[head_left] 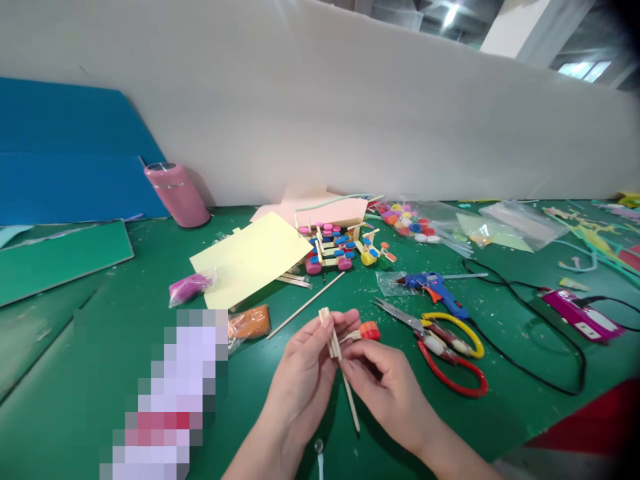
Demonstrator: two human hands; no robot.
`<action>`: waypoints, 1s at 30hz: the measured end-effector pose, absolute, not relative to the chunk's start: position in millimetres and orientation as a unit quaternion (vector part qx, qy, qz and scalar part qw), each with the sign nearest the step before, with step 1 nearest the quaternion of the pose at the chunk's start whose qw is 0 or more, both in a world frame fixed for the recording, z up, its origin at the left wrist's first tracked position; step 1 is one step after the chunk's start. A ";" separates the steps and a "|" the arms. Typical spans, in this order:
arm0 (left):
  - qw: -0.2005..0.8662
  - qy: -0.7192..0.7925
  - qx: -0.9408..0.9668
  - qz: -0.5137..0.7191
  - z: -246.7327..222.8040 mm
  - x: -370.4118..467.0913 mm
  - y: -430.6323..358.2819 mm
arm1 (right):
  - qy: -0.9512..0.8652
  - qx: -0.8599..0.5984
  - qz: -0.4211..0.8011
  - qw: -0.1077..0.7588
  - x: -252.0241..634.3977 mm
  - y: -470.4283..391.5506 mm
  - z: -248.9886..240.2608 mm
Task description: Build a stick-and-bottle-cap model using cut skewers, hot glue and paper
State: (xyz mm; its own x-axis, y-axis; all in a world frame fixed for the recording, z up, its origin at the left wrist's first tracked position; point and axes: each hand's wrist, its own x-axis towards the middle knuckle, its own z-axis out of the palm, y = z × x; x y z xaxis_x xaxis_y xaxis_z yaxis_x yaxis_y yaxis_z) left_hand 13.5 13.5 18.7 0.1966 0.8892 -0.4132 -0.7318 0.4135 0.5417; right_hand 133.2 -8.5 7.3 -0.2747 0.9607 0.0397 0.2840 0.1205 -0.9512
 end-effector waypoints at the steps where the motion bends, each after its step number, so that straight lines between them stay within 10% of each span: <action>1: 0.764 0.348 0.112 0.531 18.6 13.4 13.4 | -0.647 -0.480 0.466 0.366 131.6 -8.2 6.8; 30: 0.745 0.384 0.085 0.539 19.1 16.7 14.1 | -0.579 -0.469 0.531 0.404 121.8 -4.6 0.1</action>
